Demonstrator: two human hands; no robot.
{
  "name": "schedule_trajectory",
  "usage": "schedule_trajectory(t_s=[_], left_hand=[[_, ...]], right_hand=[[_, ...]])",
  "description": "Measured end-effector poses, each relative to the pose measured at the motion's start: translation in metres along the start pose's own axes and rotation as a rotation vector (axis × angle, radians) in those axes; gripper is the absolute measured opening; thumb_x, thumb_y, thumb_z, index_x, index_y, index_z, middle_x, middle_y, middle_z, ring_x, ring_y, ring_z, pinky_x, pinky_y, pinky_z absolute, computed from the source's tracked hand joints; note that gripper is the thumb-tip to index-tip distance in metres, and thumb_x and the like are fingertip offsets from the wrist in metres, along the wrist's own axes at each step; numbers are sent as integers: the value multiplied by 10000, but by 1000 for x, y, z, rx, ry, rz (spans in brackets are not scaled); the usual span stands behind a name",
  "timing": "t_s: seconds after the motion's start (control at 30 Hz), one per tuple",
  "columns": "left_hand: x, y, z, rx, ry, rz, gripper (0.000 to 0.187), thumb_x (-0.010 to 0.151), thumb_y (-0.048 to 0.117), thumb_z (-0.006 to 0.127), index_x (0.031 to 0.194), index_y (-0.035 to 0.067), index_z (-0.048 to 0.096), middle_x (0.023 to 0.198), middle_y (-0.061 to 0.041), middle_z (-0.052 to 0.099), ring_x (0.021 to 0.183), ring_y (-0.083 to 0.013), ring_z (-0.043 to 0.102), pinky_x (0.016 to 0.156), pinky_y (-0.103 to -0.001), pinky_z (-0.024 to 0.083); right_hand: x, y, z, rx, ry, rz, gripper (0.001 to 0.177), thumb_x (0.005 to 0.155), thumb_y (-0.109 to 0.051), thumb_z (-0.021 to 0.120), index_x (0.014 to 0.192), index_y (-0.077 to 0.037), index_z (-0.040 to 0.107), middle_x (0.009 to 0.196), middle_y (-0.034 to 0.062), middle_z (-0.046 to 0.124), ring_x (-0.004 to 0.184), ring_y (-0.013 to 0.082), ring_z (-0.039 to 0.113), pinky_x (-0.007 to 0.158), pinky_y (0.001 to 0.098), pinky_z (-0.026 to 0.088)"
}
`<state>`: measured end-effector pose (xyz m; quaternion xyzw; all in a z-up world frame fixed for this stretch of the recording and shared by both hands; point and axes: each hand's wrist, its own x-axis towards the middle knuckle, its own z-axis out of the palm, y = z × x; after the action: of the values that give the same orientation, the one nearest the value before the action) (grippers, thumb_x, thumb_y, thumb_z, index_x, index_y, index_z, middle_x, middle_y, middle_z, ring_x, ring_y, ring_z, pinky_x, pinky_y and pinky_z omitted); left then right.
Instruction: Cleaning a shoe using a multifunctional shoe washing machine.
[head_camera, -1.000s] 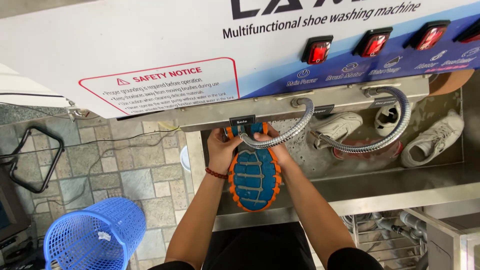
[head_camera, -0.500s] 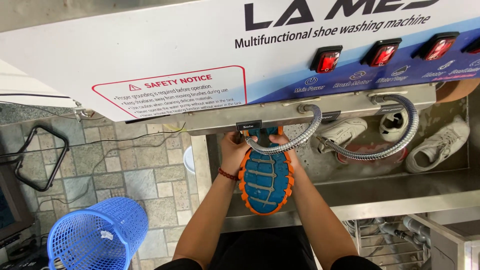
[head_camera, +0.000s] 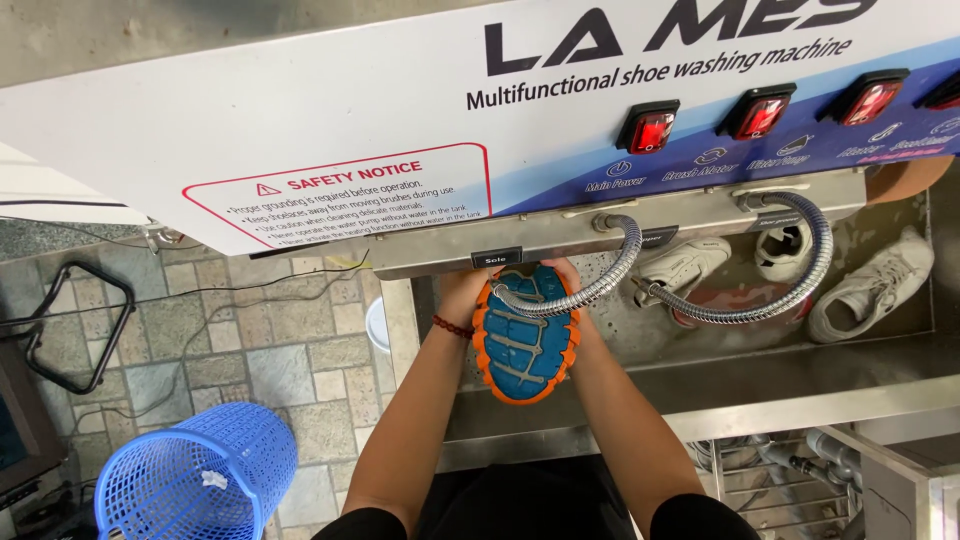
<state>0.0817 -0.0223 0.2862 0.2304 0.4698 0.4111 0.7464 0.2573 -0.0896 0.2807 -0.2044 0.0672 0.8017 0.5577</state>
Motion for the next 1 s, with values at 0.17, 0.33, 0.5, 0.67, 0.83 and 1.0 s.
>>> schedule_trajectory(t_s=[0.17, 0.33, 0.5, 0.67, 0.83, 1.0], left_hand=[[-23, 19, 14, 57, -20, 76, 326, 820, 107, 857, 1083, -7, 701, 995, -60, 701, 851, -145, 666, 702, -279, 548], [-58, 45, 29, 259, 1, 235, 315, 785, 51, 860, 1059, -42, 736, 996, -76, 762, 854, -141, 706, 743, -271, 572], [-70, 59, 35, 338, -99, 281, 326, 784, 84, 821, 1061, -37, 703, 957, -61, 750, 810, -136, 694, 720, -294, 574], [-21, -23, -27, 149, -79, 200, 317, 969, 233, 561, 1087, -28, 694, 1003, -71, 715, 899, -169, 665, 831, -328, 520], [-9, -50, -49, 53, -10, 283, 398, 1098, 284, 437, 1136, -50, 648, 1105, -91, 665, 1013, -167, 622, 942, -344, 488], [5, -78, -73, 158, 127, 306, 325, 1056, 286, 465, 1161, 17, 613, 1126, -39, 614, 1049, -135, 609, 980, -301, 484]], right_hand=[[-2, 14, -53, 122, -117, 91, 360, 975, -213, 622, 1225, 46, 623, 1065, 201, 715, 871, 274, 725, 756, 374, 624], [-2, 30, -107, 249, -242, 174, 400, 985, -231, 612, 1234, 82, 602, 1042, 243, 718, 842, 307, 738, 727, 396, 638], [-5, 40, -144, 377, -364, 248, 444, 995, -249, 602, 1244, 119, 581, 1019, 285, 720, 813, 341, 751, 697, 419, 652], [-26, 32, -115, 7, 62, 217, 520, 850, -213, 633, 1282, 71, 583, 1094, 226, 708, 849, 320, 754, 747, 443, 653], [-48, 26, -1, -178, 146, 163, 610, 814, -177, 661, 1376, 47, 578, 1187, 191, 718, 910, 301, 731, 789, 438, 614], [-44, 30, -3, -307, 118, 77, 674, 732, -125, 649, 1387, 3, 554, 1215, 187, 699, 992, 286, 737, 885, 423, 613]])
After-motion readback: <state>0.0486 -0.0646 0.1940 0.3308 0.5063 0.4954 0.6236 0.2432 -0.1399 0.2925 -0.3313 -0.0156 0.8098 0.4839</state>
